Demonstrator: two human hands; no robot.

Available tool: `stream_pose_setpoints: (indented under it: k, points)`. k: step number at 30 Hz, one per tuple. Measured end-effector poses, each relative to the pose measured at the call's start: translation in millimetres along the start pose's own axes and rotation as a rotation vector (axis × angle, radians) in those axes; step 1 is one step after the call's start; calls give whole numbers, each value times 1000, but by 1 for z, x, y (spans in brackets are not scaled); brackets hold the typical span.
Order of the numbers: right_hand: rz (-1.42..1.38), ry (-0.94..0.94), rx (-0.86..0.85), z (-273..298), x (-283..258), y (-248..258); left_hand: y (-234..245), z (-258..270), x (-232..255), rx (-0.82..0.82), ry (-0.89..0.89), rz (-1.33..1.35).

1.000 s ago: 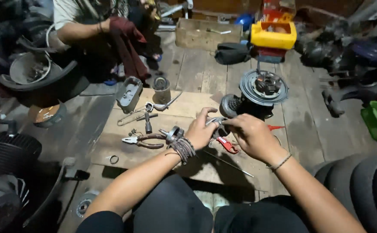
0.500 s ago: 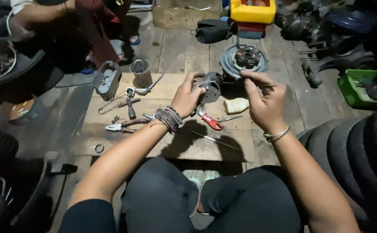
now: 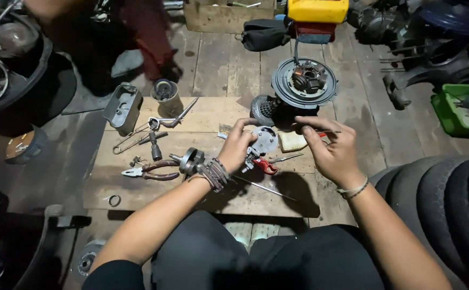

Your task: Cleaning and inspecting a motorcycle carburetor component using a small pick and a wire brush on a workshop floor.

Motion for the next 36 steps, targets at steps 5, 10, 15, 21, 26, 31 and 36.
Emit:
stream_pose_setpoints:
  k: [5, 10, 15, 21, 26, 31, 36]
  points:
    - [14, -8, 16, 1, 10, 7, -15, -4, -14, -38, 81, -114]
    - [27, -6, 84, 3, 15, 23, -34, -4, 4, -77, 108, -101]
    - [57, 57, 69, 7, 14, 24, -36, -5, 13, -79, 37, -65]
    - [58, 129, -38, 12, 12, 9, -40, -1, 16, -114, -99, -102]
    - [249, 256, -153, 12, -8, -3, -41, 6, 18, -94, -37, -82]
    - [349, 295, -235, 19, 3, -14, -38, 20, 45, -84, 105, -313]
    - [283, 234, -180, 23, 15, -17, -27, 17, 33, -176, 134, -499]
Point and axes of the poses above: each hand's wrist, its own z-axis away from the middle knuckle, its own y-axis out of the back of the hand, x = y × z, the point moved 6 cm from there along -z, towards the middle knuckle, and after that the axes turned 5 degrees about x, right-handed, at the moved point
